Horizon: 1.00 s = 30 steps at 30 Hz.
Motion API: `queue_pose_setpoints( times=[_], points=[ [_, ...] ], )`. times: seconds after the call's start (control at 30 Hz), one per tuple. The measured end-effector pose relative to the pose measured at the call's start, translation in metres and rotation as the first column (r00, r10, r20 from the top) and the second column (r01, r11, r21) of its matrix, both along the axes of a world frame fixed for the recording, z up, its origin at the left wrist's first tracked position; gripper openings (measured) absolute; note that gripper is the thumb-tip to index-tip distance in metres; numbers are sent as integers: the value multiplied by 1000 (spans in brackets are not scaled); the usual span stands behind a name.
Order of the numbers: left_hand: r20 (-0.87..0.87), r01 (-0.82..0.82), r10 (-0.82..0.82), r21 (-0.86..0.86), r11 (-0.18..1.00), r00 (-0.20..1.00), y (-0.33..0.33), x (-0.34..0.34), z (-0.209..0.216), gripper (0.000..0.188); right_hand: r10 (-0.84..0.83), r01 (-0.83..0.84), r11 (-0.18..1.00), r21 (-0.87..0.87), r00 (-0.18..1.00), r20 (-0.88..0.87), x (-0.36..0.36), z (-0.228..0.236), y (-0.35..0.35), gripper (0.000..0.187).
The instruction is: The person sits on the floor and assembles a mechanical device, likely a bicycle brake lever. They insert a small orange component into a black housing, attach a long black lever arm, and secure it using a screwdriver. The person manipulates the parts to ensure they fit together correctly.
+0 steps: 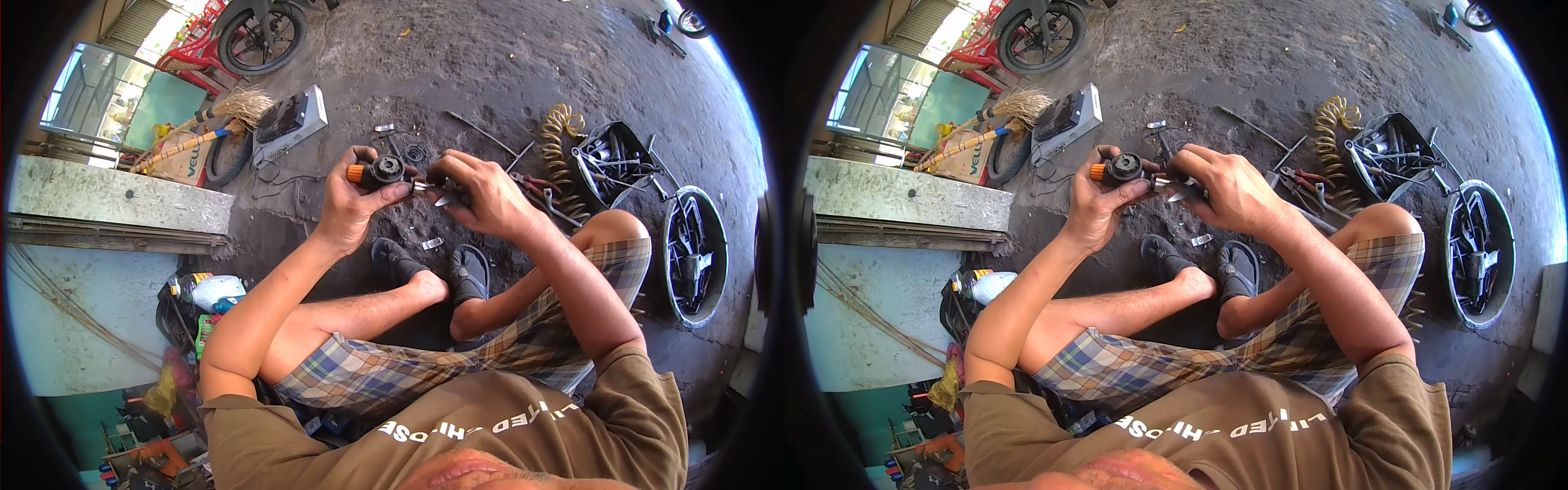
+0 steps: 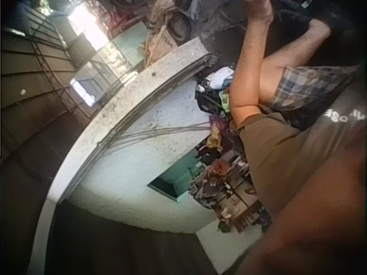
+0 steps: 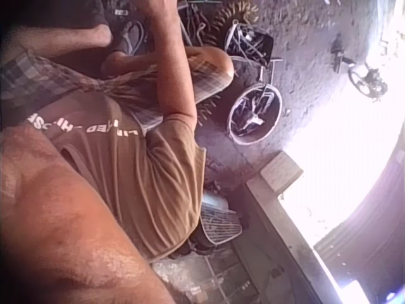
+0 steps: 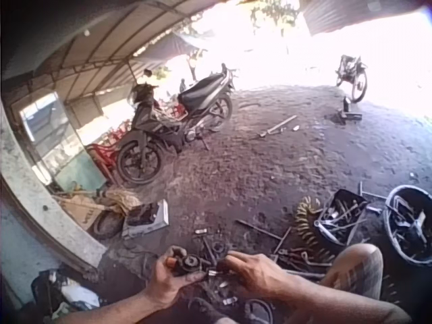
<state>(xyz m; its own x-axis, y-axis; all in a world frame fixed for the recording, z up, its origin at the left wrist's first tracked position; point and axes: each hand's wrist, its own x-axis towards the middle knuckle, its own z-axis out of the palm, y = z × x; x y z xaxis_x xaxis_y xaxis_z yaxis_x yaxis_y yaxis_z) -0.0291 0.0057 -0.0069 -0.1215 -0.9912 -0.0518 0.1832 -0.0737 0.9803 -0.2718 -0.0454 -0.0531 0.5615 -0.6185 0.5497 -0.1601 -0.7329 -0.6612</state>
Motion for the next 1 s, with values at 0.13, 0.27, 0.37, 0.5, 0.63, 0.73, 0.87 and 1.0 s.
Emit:
queue_pose_setpoints(
  times=[0.13, 0.27, 0.37, 0.5, 0.63, 0.73, 0.87, 1.0],
  points=[
    [51, 30, -28, -45, 999, 998, 0, 6, -5, 48, 33, -33, 999, 11, 999, -19, 2, -2, 2, 34],
    [42, 25, -24, -17, 1000, 999, 2, 2, -2, 48, 33, -32, 999, 13, 999, -35, 2, -3, 3, 34],
    [52, 26, -25, -29, 999, 998, 0, 3, -1, 49, 47, -47, 999, 22, 998, -27, 1, -2, 3, 35],
    [82, 34, -31, -36, 999, 996, 0, 6, -5, 49, 4, -4, 1000, 5, 997, -72, 4, -7, 4, 32],
    [76, 37, -35, -20, 999, 996, 0, 8, -8, 49, 34, -32, 999, 38, 998, -55, 4, -7, 3, 29],
    [66, 18, -17, -13, 1000, 998, 0, 3, -3, 49, 48, -45, 997, 58, 997, -53, 3, -5, 3, 29],
    [66, 35, -35, -6, 999, 997, 0, 2, -5, 49, 20, -14, 997, 73, 996, -90, 2, -6, 4, 30],
    [51, 26, -26, 1, 1000, 998, 0, 2, -3, 49, 76, -67, 990, 124, 995, -66, 1, 0, 5, 31]
  ],
)
